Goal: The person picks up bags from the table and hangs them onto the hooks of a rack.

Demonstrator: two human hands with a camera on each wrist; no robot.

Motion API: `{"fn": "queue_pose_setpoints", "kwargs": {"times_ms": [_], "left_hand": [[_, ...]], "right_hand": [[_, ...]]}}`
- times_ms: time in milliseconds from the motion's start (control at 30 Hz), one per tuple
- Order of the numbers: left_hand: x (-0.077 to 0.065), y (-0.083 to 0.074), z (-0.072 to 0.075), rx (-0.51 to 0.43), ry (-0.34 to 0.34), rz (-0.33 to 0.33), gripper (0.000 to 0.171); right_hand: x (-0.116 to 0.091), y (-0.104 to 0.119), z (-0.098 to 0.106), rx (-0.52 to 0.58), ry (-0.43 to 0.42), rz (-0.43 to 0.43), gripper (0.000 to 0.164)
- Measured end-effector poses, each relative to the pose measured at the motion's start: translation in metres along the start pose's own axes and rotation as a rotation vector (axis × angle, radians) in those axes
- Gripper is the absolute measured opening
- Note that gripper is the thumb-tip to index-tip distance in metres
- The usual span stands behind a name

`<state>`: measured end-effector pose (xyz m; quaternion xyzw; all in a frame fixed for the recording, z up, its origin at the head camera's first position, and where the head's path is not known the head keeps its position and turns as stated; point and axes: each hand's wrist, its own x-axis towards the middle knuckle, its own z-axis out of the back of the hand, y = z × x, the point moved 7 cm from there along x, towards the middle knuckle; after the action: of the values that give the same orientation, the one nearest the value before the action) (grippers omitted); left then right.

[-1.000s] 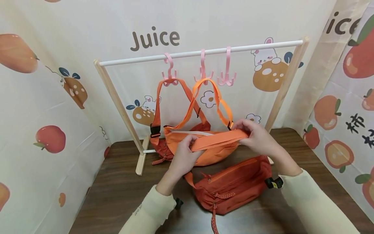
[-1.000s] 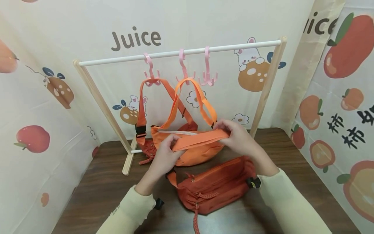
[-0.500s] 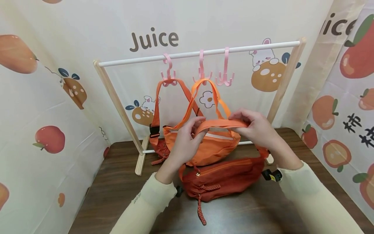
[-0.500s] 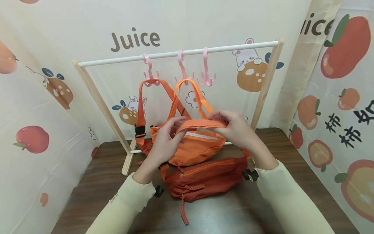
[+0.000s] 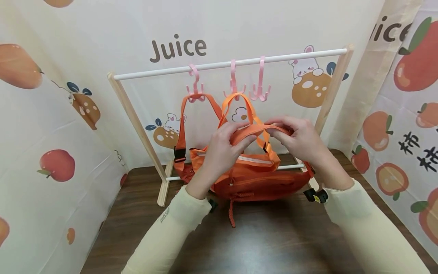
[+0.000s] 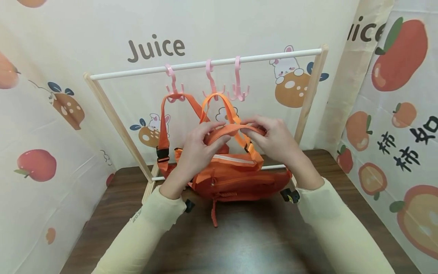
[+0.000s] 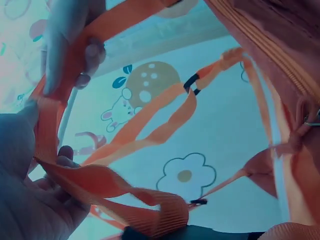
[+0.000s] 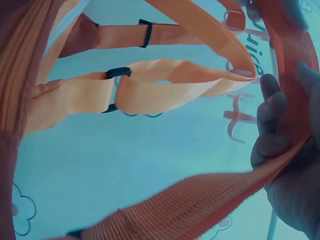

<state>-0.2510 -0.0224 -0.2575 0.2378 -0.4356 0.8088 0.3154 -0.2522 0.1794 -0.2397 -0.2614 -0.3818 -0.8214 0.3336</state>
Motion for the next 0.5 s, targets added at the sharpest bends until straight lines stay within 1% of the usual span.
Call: {"fn": "queue_pose_setpoints", "kwargs": {"times_ms": [67,233,300,367,500], "left_hand": [[0.004,-0.004,-0.001,0.065,-0.010,-0.033,0.045],[0.011,-0.012,-0.006,0.157,-0.007,-0.099,0.045],[0.013,-0.015,-0.006,0.186,-0.013,-0.118,0.041],[0.015,-0.016,-0.005,0.215,-0.026,-0.119,0.037],[0.021,-0.016,0.000,0.254,-0.063,-0.082,0.028]], "right_hand": [[0.003,0.004,0.001,-0.033,-0.009,0.015,0.027],[0.009,0.013,0.001,-0.131,-0.028,0.056,0.023],[0.011,0.016,0.001,-0.162,-0.039,0.072,0.022],[0.013,0.018,0.002,-0.185,-0.047,0.085,0.021],[0.017,0.022,0.004,-0.234,-0.047,0.112,0.021]]}}
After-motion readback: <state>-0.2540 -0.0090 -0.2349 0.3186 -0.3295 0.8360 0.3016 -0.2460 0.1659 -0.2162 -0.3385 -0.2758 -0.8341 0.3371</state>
